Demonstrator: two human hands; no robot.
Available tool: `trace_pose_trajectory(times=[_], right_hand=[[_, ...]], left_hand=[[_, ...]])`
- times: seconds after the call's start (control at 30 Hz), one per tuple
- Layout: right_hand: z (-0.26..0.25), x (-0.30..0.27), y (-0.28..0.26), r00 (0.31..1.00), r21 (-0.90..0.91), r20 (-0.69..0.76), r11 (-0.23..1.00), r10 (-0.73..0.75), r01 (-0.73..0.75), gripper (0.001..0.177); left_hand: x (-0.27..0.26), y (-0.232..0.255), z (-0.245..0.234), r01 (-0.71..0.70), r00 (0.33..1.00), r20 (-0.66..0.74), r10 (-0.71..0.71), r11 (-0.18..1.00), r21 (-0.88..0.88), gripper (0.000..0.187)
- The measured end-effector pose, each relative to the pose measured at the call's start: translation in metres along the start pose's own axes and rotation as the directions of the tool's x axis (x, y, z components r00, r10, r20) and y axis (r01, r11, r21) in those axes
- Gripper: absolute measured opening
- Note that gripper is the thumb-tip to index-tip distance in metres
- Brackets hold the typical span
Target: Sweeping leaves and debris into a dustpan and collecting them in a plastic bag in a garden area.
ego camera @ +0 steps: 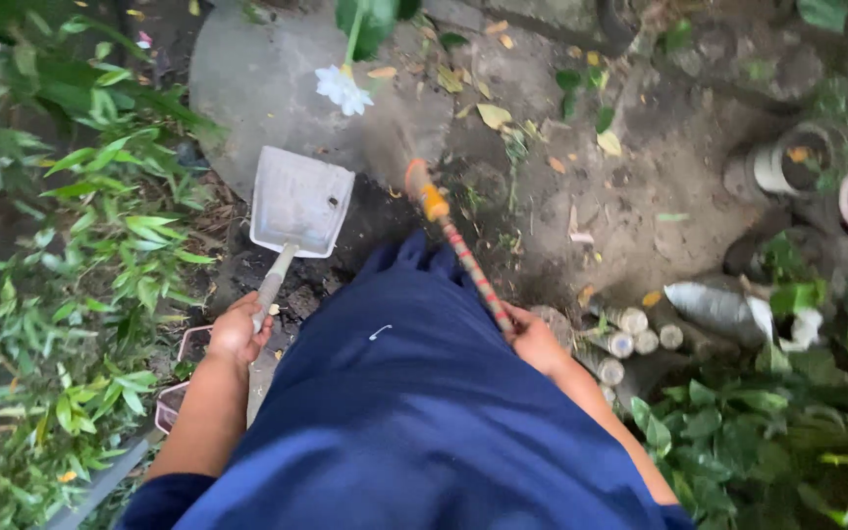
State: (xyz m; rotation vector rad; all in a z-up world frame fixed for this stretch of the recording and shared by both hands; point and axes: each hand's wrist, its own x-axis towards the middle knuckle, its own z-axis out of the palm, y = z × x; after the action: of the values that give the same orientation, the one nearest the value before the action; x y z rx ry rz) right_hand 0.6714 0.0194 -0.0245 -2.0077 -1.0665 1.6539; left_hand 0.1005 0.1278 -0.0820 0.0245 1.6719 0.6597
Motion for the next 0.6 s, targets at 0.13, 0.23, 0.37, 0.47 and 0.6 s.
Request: trace_pose_trajectory(times=[0.13,0.23,0.37,0.47,0.6], right_hand=[[0.015,0.048,0.006,0.999,0.084,0.048,0.996,0.000,-0.004,0.056],[-0.006,0.052,0.003,0.989,-0.023,-0.096,0.993,0.111,-0.113,0.057],[-0.021,0.033,-0.019,0.974,0.029,-0.187,0.992,0.129,-0.125,0.065],[-0.027,0.020,-0.067,0.978,0.191,-0.131,0.972,0.161,-0.135,0.075],[-0.014,0.052,-0.109,0.909,0.098,-0.004,0.904,-0.418,0.416,0.069]], left_hand=[[-0.002,-0.001,-0.007,0.002,0.999,-0.039,-0.003,1.000,-0.026,0.044],[0.006,-0.009,-0.022,-0.004,0.999,0.044,0.007,0.998,-0.059,0.045],[-0.019,-0.013,-0.031,0.002,0.999,-0.035,-0.005,0.997,-0.075,0.043],[-0.027,-0.011,-0.036,-0.011,0.998,-0.065,0.009,0.999,-0.033,0.043],[-0.018,-0.012,-0.042,-0.050,0.996,-0.070,0.050,0.999,0.001,0.043]])
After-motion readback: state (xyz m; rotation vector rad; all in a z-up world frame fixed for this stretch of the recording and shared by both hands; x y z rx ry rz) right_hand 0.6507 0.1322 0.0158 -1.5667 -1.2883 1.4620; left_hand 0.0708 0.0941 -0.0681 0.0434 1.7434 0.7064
